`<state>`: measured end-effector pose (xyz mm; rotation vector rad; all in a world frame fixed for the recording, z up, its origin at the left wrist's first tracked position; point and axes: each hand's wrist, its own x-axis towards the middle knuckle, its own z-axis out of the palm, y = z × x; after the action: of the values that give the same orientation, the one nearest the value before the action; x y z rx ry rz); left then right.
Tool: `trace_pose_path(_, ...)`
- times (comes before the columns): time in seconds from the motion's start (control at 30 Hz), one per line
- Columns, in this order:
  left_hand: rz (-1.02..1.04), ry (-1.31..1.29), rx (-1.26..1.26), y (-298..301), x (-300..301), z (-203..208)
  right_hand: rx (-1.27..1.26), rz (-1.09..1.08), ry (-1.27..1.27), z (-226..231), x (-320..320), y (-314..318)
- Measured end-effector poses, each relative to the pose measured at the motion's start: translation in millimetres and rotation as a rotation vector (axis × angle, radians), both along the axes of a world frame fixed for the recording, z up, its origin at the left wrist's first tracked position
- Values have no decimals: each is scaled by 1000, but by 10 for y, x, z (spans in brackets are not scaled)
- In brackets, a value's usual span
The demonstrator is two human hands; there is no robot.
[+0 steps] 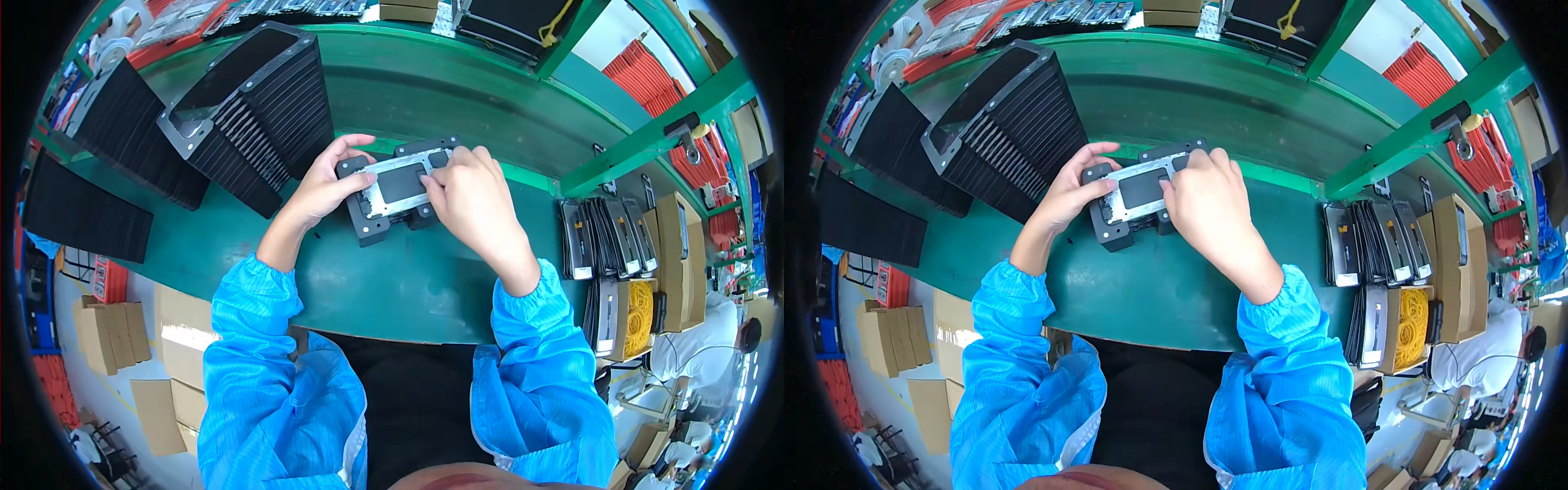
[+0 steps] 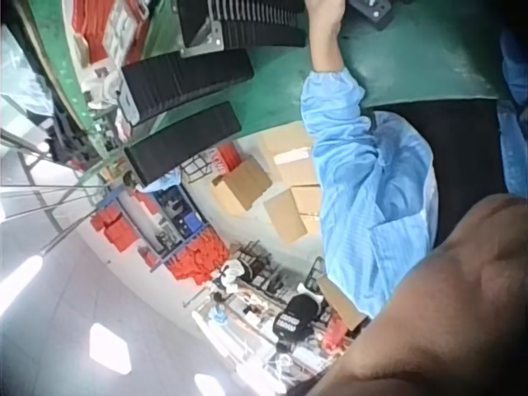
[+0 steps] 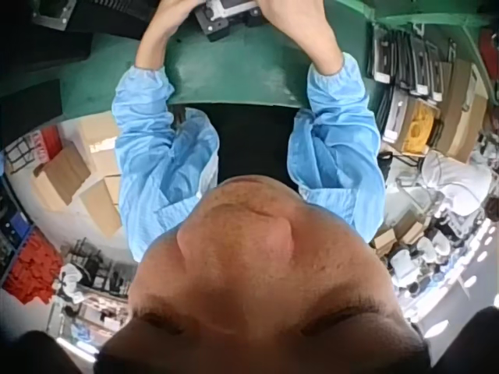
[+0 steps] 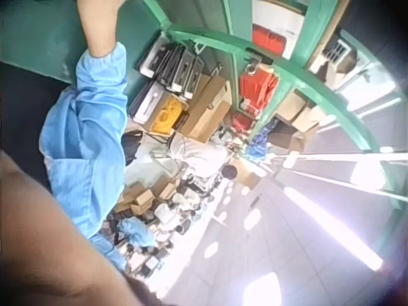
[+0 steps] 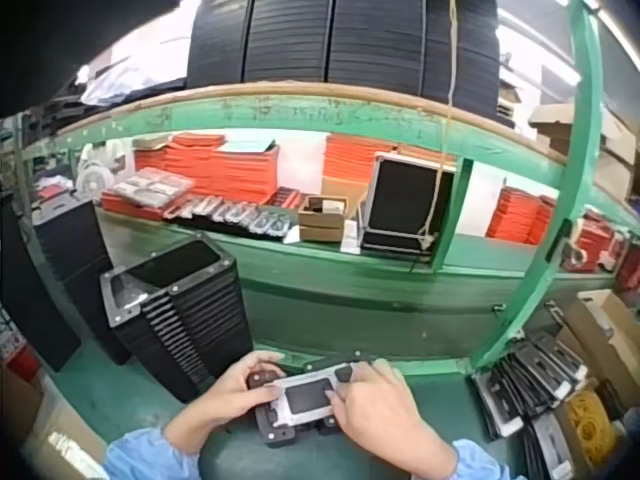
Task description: Assembling electronic components by placing a screen into a plastic housing on a factory line.
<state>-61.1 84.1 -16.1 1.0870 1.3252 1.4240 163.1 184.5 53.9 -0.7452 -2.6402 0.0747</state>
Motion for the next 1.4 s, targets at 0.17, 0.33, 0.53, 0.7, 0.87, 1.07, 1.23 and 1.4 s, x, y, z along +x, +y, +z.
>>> trace_pose_path(0.17, 40, -20, -40, 9, 51, 39, 25, 92, -6, -18, 3, 40)
trace_pose_path(0.33, 57, 22, 13, 51, 68, 11, -66, 131, -4, 13, 84, 109)
trace_pose_path(0.53, 232, -240, 194, 94, 130, -219, -48, -163, 182, -3, 1064, 477)
trace_pose_path(0.7, 412, -249, 281, 312, 275, -454, 130, -751, -10, -641, 2361, 474)
trace_pose_path(0.87, 428, -157, 353, 633, 295, -399, 159, -666, -22, -763, 2341, 299)
trace_pose_path(1.07, 617, 531, 923, 470, 701, 103, 54, -802, 120, -629, 2399, 282)
trace_pose_path(1.23, -265, 489, 723, 6, 1137, 52, 151, -638, 594, -546, 2120, 86)
trace_pose_path(1.4, -201, 11, 489, 66, 1640, -60, -183, 123, 624, -170, 1196, -534)
